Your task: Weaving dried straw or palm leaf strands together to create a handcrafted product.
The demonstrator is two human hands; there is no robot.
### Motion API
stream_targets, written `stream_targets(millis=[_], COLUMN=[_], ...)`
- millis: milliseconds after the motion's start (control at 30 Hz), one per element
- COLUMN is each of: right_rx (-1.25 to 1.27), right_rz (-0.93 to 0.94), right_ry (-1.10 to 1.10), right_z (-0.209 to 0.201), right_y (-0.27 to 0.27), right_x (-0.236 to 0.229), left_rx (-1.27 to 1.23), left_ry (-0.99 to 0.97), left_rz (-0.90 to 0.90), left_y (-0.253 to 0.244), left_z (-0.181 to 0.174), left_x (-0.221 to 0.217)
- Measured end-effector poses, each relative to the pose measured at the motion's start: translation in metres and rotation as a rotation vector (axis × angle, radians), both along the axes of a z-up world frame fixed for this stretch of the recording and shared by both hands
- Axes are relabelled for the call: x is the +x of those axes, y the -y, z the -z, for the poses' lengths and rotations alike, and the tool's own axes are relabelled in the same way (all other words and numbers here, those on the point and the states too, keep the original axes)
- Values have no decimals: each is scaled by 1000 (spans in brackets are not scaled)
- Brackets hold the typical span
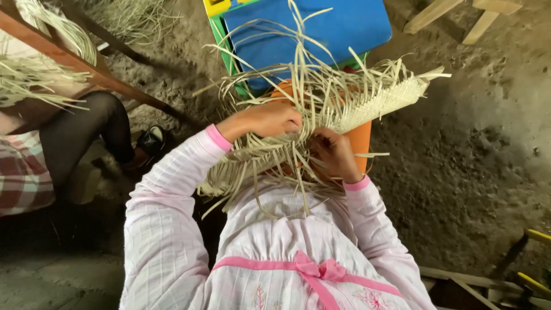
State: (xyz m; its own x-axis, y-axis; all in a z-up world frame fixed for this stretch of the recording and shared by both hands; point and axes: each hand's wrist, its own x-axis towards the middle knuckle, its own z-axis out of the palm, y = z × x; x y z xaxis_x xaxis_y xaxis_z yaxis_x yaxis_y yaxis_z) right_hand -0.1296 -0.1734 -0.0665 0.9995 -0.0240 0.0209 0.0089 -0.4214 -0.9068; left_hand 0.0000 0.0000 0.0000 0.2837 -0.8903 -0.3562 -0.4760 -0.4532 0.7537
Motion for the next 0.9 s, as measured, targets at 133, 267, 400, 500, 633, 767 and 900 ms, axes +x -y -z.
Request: stream_targets(millis=[133, 267, 400, 500, 633, 767, 900], right_rx=[-98, -1, 285, 392, 301, 251, 266], right_rz=[39, 0, -77, -42, -126, -99, 119], right_ry=[43, 145, 79, 69, 196, 246, 144], right_z=[15, 17, 14, -29, -61, -60, -50], right_y=[3, 8, 25, 25, 18, 11, 18], right_x=[0, 1, -1, -7, -4, -4, -17], left_rx=[-12, -26, -163, -36, -16, -221, -191], left_ry=[133, 398, 128, 182, 235, 309, 462], left_rz=[-17, -237, -183, -61, -59, -285, -468], left_y=[-18, -25, 0, 17, 33, 33, 14], left_z=[-6, 0, -45, -13, 1, 24, 51], left_x=[5, -2, -42, -51, -60, -66, -70])
